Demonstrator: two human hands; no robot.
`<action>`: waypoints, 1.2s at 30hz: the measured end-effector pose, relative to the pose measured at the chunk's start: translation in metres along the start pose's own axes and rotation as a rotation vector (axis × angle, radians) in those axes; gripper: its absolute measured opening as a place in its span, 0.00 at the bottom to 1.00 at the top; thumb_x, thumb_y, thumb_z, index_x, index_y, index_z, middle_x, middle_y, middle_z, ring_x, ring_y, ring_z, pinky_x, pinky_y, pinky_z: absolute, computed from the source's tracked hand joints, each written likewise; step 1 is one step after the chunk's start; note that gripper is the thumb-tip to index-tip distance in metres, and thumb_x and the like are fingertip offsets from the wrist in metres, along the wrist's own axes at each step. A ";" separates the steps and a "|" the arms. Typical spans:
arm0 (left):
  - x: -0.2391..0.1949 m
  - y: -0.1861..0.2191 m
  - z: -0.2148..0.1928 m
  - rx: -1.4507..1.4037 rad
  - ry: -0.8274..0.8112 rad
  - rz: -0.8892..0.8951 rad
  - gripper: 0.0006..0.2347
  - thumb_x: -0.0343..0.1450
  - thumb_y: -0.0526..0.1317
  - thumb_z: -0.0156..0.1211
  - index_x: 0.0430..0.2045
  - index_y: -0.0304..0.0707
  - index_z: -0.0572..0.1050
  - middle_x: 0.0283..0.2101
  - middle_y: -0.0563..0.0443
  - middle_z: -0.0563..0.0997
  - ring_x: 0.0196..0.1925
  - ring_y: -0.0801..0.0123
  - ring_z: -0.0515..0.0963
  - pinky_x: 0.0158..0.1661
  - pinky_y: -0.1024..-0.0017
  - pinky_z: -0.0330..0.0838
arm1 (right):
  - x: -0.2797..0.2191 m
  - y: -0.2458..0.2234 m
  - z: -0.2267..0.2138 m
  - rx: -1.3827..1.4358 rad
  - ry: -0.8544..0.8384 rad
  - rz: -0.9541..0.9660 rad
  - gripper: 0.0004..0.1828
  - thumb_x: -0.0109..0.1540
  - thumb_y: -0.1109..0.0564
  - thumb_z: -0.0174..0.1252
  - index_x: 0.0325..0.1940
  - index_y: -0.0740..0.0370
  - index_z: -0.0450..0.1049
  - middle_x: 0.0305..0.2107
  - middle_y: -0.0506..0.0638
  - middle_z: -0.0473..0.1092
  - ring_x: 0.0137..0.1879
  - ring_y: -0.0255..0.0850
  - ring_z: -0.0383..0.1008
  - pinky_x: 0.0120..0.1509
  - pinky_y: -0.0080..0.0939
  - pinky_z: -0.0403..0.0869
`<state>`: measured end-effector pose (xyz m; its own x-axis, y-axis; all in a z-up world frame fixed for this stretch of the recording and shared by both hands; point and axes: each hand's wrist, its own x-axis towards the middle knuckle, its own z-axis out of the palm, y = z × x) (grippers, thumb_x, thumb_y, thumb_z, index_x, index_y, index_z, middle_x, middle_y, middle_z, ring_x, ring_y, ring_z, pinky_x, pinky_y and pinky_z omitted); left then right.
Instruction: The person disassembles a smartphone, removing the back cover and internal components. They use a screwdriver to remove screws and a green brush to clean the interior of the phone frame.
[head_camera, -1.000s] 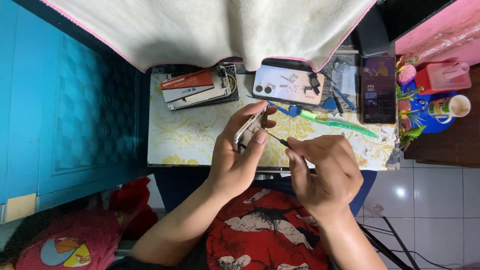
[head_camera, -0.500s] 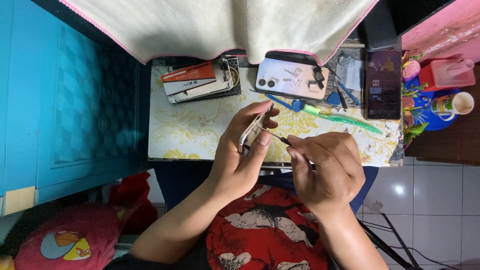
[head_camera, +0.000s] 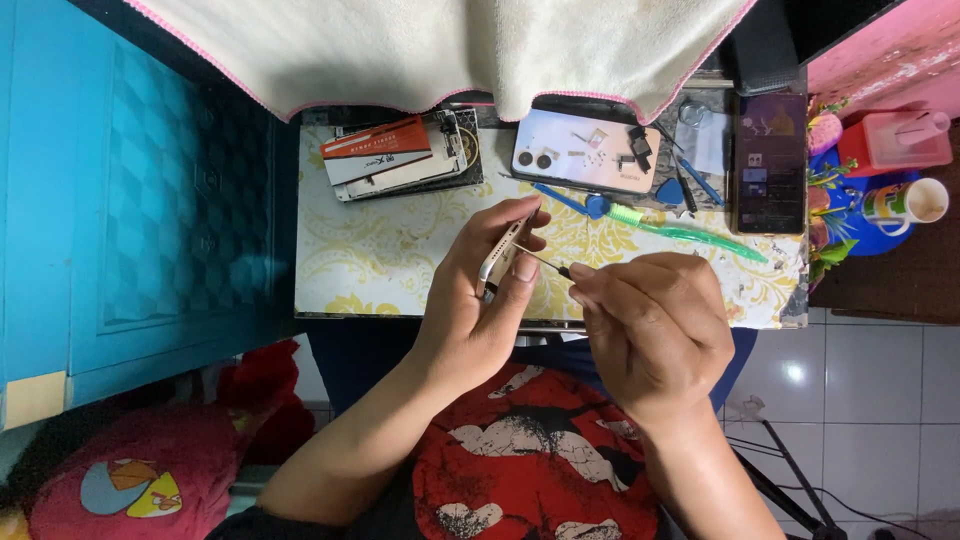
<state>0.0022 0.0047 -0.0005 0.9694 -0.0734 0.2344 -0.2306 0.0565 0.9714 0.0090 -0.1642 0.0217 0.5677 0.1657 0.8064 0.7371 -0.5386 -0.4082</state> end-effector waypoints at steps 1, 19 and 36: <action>0.000 -0.001 -0.001 0.000 0.000 -0.002 0.16 0.80 0.38 0.49 0.64 0.39 0.65 0.57 0.38 0.76 0.53 0.61 0.78 0.54 0.57 0.76 | 0.001 0.002 0.000 0.000 0.000 0.002 0.05 0.64 0.65 0.66 0.33 0.68 0.83 0.27 0.58 0.75 0.33 0.51 0.74 0.39 0.48 0.76; -0.001 -0.006 -0.003 0.199 0.053 0.025 0.15 0.81 0.39 0.48 0.62 0.38 0.66 0.54 0.37 0.76 0.53 0.51 0.82 0.52 0.55 0.78 | -0.005 0.017 0.011 -0.008 -0.185 0.055 0.08 0.68 0.63 0.61 0.34 0.69 0.78 0.27 0.53 0.75 0.28 0.52 0.74 0.33 0.45 0.77; -0.005 0.004 0.001 0.232 0.058 -0.114 0.17 0.80 0.49 0.45 0.58 0.39 0.67 0.59 0.47 0.77 0.62 0.65 0.80 0.60 0.66 0.74 | 0.002 0.011 0.000 0.141 -0.288 0.142 0.04 0.66 0.64 0.66 0.45 0.66 0.78 0.40 0.53 0.79 0.46 0.50 0.82 0.64 0.55 0.82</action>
<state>-0.0032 0.0047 0.0020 0.9919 -0.0082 0.1270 -0.1264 -0.1793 0.9756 0.0182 -0.1697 0.0187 0.7333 0.3349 0.5917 0.6756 -0.4570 -0.5786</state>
